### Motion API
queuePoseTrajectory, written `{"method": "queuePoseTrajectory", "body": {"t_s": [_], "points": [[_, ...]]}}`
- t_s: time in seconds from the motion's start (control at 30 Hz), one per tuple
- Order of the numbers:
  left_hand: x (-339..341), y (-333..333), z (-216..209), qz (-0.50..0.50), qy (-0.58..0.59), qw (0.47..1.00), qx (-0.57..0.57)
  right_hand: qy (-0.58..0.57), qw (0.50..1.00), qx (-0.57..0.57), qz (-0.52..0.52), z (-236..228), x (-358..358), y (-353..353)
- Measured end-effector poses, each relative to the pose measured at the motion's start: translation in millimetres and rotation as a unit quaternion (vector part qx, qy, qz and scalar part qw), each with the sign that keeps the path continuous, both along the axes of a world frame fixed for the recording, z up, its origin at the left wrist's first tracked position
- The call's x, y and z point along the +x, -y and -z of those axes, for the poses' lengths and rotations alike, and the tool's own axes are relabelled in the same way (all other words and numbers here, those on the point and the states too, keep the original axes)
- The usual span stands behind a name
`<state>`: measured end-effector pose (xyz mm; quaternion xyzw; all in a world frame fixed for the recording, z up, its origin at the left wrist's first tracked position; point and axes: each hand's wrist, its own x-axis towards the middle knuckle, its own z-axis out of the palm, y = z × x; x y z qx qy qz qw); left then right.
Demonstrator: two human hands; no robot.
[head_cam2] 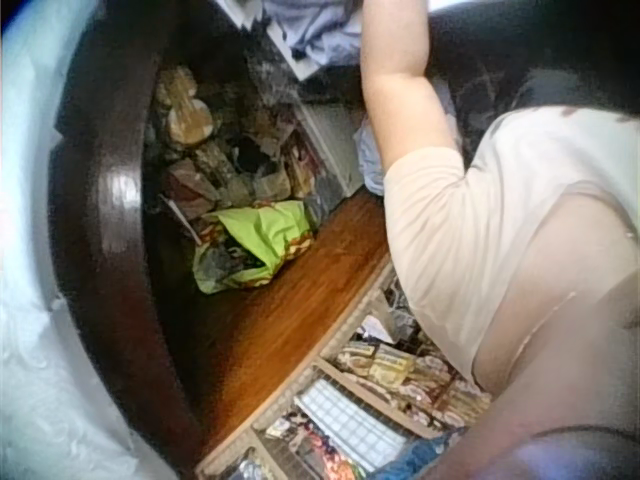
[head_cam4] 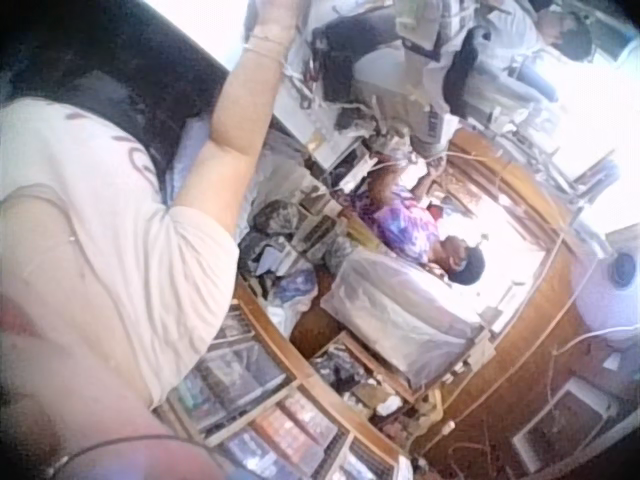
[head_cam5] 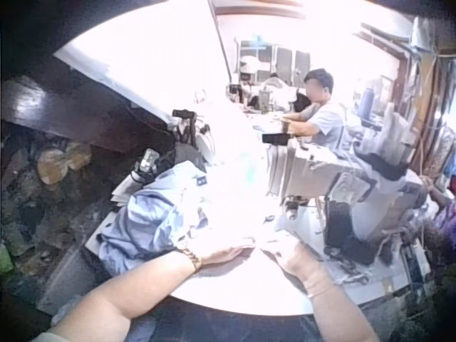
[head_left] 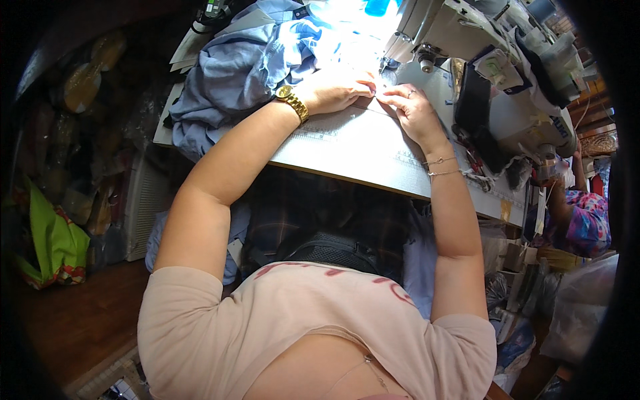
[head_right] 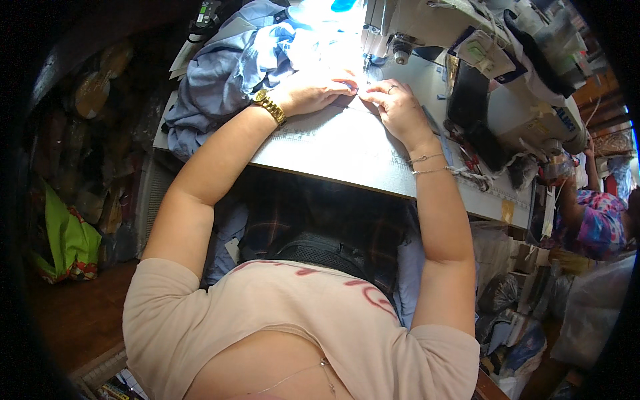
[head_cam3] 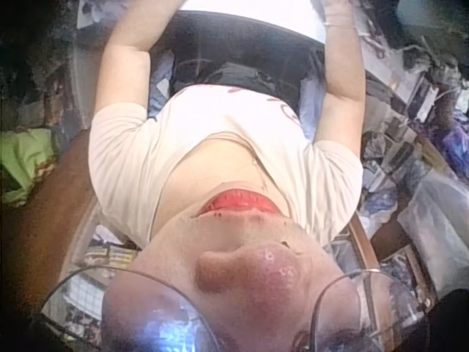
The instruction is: The person is sewing a blue shirt using a sewing machine. They align the fabric under the needle and sew the garment.
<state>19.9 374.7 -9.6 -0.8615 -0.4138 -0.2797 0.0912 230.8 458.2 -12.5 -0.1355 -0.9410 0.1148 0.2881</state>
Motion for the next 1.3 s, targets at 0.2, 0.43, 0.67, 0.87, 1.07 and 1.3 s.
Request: {"method": "queuePoseTrajectory", "body": {"t_s": [0.2, 0.43, 0.67, 0.87, 1.07, 1.3], "points": [[0, 4, 4, -0.022, 0.039, 0.996, -0.075, 0.036, 0.991, 0.125, 0.026, -9, -2, 13], [-3, 1, 5, -0.011, 0.024, 0.996, -0.081, 0.041, 0.992, 0.116, 0.041, -3, -2, 13], [-15, -20, 13, -0.007, 0.043, 0.996, -0.077, 0.032, 0.989, 0.141, 0.042, -4, -9, 8], [-22, -37, 14, -0.027, 0.053, 0.991, -0.120, 0.022, 0.990, 0.121, 0.066, 3, -17, -3], [-17, -38, 9, -0.079, 0.067, 0.978, -0.182, 0.011, 0.987, 0.141, 0.076, 8, -16, -6], [-16, -36, 7, -0.092, 0.140, 0.959, -0.230, 0.020, 0.985, 0.151, 0.076, 5, -17, -5]]}}
